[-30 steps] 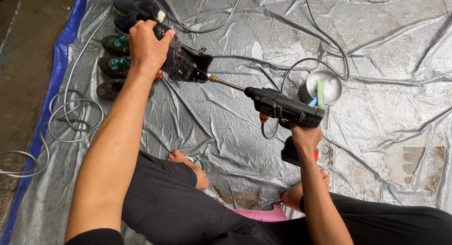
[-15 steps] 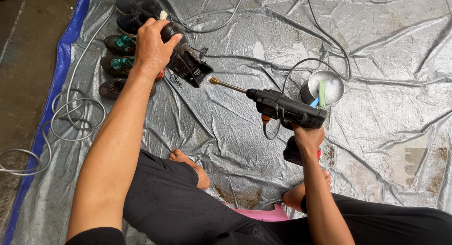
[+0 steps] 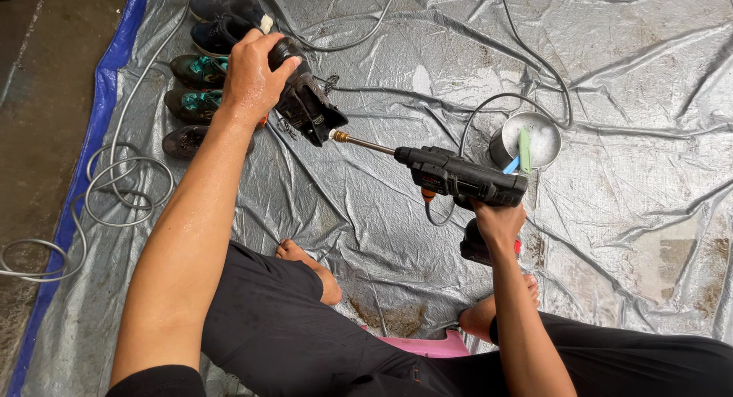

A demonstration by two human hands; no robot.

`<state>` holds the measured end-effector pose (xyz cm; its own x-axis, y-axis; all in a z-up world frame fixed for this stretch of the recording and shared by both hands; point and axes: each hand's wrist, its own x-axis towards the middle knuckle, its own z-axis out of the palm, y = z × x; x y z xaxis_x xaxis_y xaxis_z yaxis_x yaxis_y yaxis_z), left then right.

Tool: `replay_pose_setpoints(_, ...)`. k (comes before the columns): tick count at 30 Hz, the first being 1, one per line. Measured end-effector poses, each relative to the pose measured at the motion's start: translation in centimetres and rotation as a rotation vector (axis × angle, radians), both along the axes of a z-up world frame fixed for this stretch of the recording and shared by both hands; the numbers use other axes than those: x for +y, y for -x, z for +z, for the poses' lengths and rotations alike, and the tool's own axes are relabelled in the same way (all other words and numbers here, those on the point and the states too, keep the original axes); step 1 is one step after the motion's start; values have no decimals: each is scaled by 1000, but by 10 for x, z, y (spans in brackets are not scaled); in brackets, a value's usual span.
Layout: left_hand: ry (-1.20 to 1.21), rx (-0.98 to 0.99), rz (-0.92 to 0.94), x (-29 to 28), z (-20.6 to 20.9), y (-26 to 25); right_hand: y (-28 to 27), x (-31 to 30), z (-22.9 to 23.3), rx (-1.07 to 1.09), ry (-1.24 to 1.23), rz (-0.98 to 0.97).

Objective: The person uses a handheld pressure washer to clean a single dark-colored shoe. They systematically spray the sole, sides, and interior of the shoe while holding it with their other hand. Other shoes are visible nearby on the tarp.

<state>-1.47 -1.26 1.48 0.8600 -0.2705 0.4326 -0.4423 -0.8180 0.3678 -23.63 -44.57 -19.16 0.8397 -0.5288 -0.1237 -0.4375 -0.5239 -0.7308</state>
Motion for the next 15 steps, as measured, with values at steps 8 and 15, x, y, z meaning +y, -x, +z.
replay_pose_setpoints(8, -2, -2, 19, 4, -11, -9, 2, 8, 36, -110, -193, -155)
replay_pose_setpoints(15, 145, 203, 121, 2, -11, -5, 8, 0, 32, -61, -173, -53)
